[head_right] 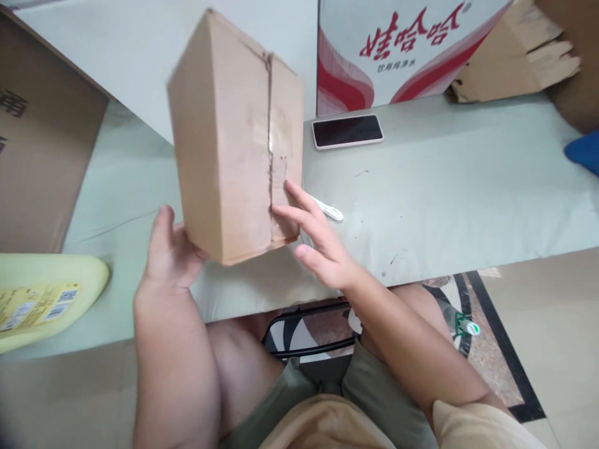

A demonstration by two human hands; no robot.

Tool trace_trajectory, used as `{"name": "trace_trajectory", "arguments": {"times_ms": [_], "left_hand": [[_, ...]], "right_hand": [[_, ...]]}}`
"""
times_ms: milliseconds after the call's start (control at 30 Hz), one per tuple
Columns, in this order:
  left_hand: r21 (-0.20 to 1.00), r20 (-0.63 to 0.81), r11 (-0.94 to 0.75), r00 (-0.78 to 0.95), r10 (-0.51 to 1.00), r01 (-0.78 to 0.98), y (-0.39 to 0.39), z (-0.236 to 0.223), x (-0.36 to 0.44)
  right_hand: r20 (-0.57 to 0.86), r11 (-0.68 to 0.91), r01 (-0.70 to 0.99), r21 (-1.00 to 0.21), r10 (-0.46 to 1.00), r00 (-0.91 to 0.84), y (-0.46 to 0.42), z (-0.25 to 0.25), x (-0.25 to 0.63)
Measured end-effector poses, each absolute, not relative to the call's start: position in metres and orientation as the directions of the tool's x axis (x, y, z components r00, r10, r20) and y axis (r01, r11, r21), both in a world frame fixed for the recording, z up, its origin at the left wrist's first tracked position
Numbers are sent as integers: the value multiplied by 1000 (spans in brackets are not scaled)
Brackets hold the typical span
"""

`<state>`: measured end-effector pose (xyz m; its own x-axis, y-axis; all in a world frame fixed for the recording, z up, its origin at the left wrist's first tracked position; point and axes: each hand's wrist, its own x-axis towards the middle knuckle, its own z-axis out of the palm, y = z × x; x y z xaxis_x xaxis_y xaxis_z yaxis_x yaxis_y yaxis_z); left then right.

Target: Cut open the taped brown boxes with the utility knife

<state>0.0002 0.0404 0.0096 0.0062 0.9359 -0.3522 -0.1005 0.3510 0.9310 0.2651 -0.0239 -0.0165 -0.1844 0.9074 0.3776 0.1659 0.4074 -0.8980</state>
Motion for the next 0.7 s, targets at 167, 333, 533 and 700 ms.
{"name": "trace_trajectory", "arguments": {"times_ms": [167, 333, 533, 700], "left_hand": [[847, -531, 515, 166, 831, 135, 32, 15, 2], [715, -690, 493, 387, 612, 496, 30, 21, 1], [870, -153, 226, -197, 969, 439, 35, 14, -3], [947, 285, -255, -150, 947, 194, 32, 6, 1]], "right_hand": [[403, 411, 159, -898, 912, -82, -23, -20, 267], [443, 428, 185, -884, 895, 44, -23, -23, 269], [448, 460, 235, -856, 888, -103, -24, -15, 267], [450, 484, 188, -855, 871, -199, -25, -11, 261]]}}
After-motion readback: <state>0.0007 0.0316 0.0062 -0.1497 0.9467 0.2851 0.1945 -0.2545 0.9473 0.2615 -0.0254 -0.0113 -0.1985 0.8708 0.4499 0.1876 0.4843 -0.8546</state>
